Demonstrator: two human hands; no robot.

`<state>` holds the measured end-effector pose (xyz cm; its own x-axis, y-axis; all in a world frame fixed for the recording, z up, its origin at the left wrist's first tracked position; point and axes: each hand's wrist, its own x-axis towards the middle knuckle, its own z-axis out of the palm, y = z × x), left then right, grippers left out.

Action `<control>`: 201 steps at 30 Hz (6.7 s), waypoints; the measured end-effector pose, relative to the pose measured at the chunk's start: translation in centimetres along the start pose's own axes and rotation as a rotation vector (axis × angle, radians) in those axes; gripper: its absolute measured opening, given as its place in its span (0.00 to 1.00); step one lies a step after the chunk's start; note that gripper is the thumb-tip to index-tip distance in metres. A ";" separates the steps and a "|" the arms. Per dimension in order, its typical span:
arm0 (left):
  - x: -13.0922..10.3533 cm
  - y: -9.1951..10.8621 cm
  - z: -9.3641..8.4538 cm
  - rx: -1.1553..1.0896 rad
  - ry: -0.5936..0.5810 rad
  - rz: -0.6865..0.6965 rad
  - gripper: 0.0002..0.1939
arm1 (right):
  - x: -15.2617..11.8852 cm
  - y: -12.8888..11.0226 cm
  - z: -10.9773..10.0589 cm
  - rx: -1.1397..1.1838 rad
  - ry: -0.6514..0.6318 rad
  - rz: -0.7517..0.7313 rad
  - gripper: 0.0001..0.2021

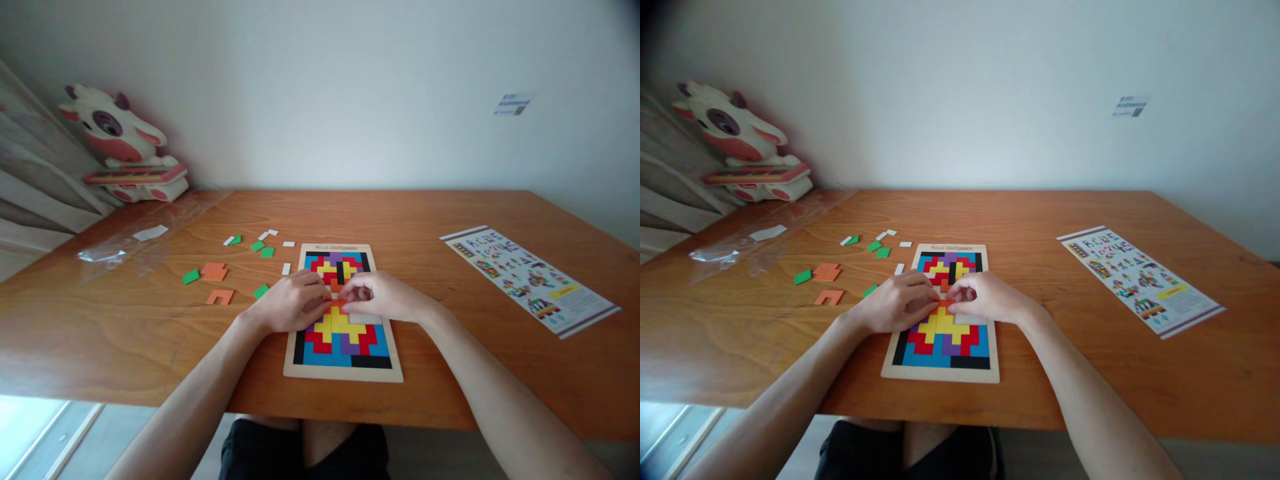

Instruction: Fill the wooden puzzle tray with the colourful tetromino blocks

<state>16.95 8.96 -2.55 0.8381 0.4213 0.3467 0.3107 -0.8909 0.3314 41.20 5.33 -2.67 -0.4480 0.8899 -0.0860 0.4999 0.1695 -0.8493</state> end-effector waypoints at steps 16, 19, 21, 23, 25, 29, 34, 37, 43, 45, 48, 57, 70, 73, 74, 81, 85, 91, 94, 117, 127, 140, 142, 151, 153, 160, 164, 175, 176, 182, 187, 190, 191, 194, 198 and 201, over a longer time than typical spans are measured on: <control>-1.9 -3.9 -2.7 0.514 0.245 -0.677 0.18 | 0.4 0.2 -0.8 0.048 0.485 -0.074 0.19; -2.6 -4.7 -2.8 0.494 0.187 -0.696 0.18 | 0.6 0.6 -0.7 0.073 0.576 -0.085 0.21; -2.7 -4.9 -2.6 0.460 0.158 -0.650 0.18 | 0.7 0.7 -0.7 0.087 0.614 -0.086 0.22; -2.7 -4.7 -2.5 0.422 0.122 -0.590 0.17 | 0.8 0.8 -0.7 0.098 0.649 -0.086 0.22; -2.6 -4.3 -2.4 0.393 0.078 -0.547 0.18 | 0.9 0.9 -0.8 0.109 0.683 -0.092 0.21; -2.5 -3.5 -2.6 0.380 0.030 -0.513 0.21 | 1.0 1.1 -0.8 0.111 0.713 -0.105 0.20; -2.6 -3.7 -2.9 0.316 0.022 -0.464 0.18 | 0.9 1.1 -0.8 0.112 0.705 -0.096 0.20; -2.5 -4.1 -2.6 0.243 0.080 -0.470 0.15 | 0.9 0.9 -0.8 0.117 0.698 -0.085 0.21; -2.0 -4.8 -1.4 0.284 0.122 -0.467 0.14 | 0.8 0.6 -0.7 0.092 0.684 -0.069 0.22; -1.8 -5.0 -1.2 0.333 0.145 -0.490 0.17 | 0.8 0.7 -0.7 0.076 0.673 -0.066 0.21; -1.4 -5.1 -1.0 0.366 0.205 -0.506 0.17 | 0.9 0.9 -0.6 0.060 0.638 -0.065 0.21; 0.5 -2.0 0.6 -0.117 0.382 -0.385 0.11 | 0.9 1.0 -0.7 0.074 0.639 -0.083 0.20; -0.1 -3.0 0.1 0.061 0.352 -0.128 0.08 | 0.9 1.0 -0.7 0.067 0.605 -0.078 0.18; -0.4 -3.3 0.3 0.049 0.315 -0.176 0.10 | 0.9 1.0 -0.6 0.071 0.604 -0.079 0.19; -0.5 -3.4 0.4 0.058 0.288 -0.176 0.12 | 0.9 1.0 -0.6 0.072 0.607 -0.081 0.19; -0.8 -3.7 0.3 0.156 0.103 -0.076 0.18 | 0.9 1.2 -0.5 0.051 0.584 -0.082 0.19; -0.8 -3.2 -0.2 0.182 0.070 -0.047 0.18 | 1.0 1.4 -0.5 0.047 0.570 -0.081 0.19; -0.8 -2.8 -0.8 0.221 0.049 -0.060 0.18 | 0.9 1.1 -0.4 0.034 0.546 -0.055 0.18; -0.9 -2.7 -1.0 0.242 0.057 -0.090 0.19 | 0.9 1.2 -0.3 -0.017 0.529 -0.061 0.15; -1.2 -2.7 -1.5 0.191 0.039 -0.139 0.19 | 1.0 0.8 1.2 -0.420 0.426 -0.078 0.20; -1.4 -2.7 -1.4 0.181 -0.002 -0.121 0.21 | 1.0 0.7 1.2 -0.417 0.411 -0.048 0.22; -1.3 -3.3 -0.8 0.209 0.155 -0.268 0.21 | 1.1 1.1 1.1 -0.330 0.505 -0.101 0.18; -1.4 -4.2 -0.6 0.235 0.182 -0.341 0.22 | 1.2 1.1 1.1 -0.336 0.522 -0.106 0.17; -3.4 -8.7 -1.4 0.344 0.353 -0.579 0.23 | 1.1 1.4 1.2 -0.339 0.543 -0.122 0.17; -3.7 -9.1 -1.7 0.347 0.335 -0.570 0.22 | 1.1 1.4 1.2 -0.342 0.541 -0.117 0.17; -4.0 -9.1 -2.7 0.313 0.424 -0.664 0.18 | 1.1 1.4 1.2 -0.349 0.544 -0.133 0.15; -2.9 -7.5 -1.5 0.182 0.231 -0.414 0.23 | 1.2 1.5 1.2 -0.343 0.539 -0.139 0.15; -1.7 -6.2 -0.7 0.260 0.124 -0.434 0.16 | 1.2 1.4 1.1 -0.343 0.542 -0.127 0.15; -1.8 -6.2 -0.9 0.259 0.141 -0.436 0.15 | 1.2 1.5 1.1 -0.346 0.547 -0.130 0.15; -2.6 -6.4 -1.7 0.384 0.217 -0.528 0.12 | 1.3 1.5 1.0 -0.341 0.559 -0.130 0.15; -3.2 -6.5 -1.9 0.469 0.245 -0.635 0.17 | 1.2 1.4 1.0 -0.333 0.555 -0.123 0.15; -3.1 -6.2 -1.7 0.402 0.176 -0.530 0.18 | 1.3 1.5 1.0 -0.336 0.560 -0.134 0.15; -3.0 -6.1 -1.6 0.376 0.154 -0.496 0.18 | 1.3 1.5 1.0 -0.336 0.561 -0.138 0.15; -2.8 -5.8 -1.5 0.333 0.132 -0.470 0.19 | 1.3 1.5 0.9 -0.334 0.567 -0.138 0.15; -2.6 -5.7 -1.7 0.283 0.149 -0.485 0.16 | 1.2 1.3 0.9 -0.335 0.558 -0.141 0.16; -2.5 -5.6 -1.8 0.241 0.162 -0.492 0.13 | 1.1 1.1 1.0 -0.326 0.559 -0.143 0.16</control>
<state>12.33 13.24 -3.66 0.4953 0.8001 0.3385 0.7565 -0.5887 0.2846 40.51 6.13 -4.18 -0.1186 0.9200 0.3735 0.7024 0.3436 -0.6234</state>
